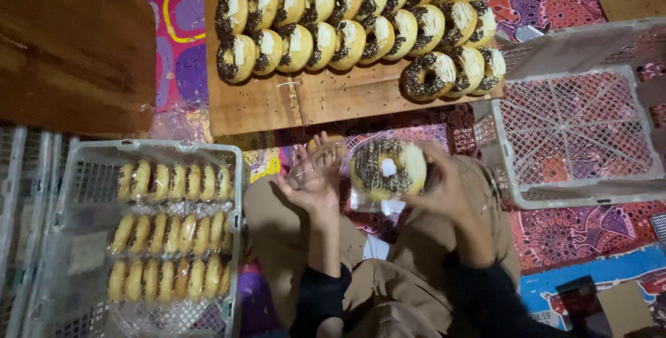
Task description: The person sits on the floor and individually places doughnuts into clear plastic bags, then places the sealed bags into a white plastic crate. The person handles both plain and chocolate-topped doughnuts.
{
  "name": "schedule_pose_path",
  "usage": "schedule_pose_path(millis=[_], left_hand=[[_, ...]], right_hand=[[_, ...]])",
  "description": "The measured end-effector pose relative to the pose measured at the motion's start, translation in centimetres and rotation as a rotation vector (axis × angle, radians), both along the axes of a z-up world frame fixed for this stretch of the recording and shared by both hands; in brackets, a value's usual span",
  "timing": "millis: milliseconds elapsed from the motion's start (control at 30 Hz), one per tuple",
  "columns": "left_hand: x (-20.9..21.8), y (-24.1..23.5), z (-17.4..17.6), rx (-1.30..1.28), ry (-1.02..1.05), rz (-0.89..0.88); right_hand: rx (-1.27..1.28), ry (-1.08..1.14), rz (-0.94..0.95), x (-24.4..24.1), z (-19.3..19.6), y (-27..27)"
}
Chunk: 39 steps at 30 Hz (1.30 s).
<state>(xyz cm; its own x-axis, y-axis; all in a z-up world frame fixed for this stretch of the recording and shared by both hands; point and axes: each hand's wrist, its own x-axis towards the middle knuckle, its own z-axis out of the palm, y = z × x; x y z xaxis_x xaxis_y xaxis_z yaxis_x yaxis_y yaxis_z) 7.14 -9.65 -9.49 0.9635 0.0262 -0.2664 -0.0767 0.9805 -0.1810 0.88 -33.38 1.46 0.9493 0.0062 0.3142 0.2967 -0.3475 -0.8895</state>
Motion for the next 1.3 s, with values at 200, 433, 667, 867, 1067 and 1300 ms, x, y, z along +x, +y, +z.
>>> schedule_pose_path(millis=[200,433,667,867,1067,1300], left_hand=[[-3.6,-4.0,3.8,-0.011,-0.385,-0.067],[-6.3,-5.2,10.3,0.226,-0.344,-0.152],[-8.0,-5.6,12.9,0.166,-0.524,-0.201],[-11.5,-5.7,15.6,0.474,-0.504,-0.391],[-11.5,-4.8,16.9,0.426,-0.517,-0.380],[-12.1,-5.1,16.5,0.268,-0.383,-0.495]], right_hand=[[-0.128,0.024,-0.323,-6.2,2.5,5.4],[-0.377,-0.154,-0.204,-6.1,7.7,7.5],[-0.393,-0.332,-0.101,-6.9,5.7,6.1],[-0.338,-0.452,-0.198,-8.6,4.7,4.4],[-0.204,-0.491,-0.120,-8.8,5.8,6.0],[-0.592,-0.281,-0.086,-8.7,6.5,4.4]])
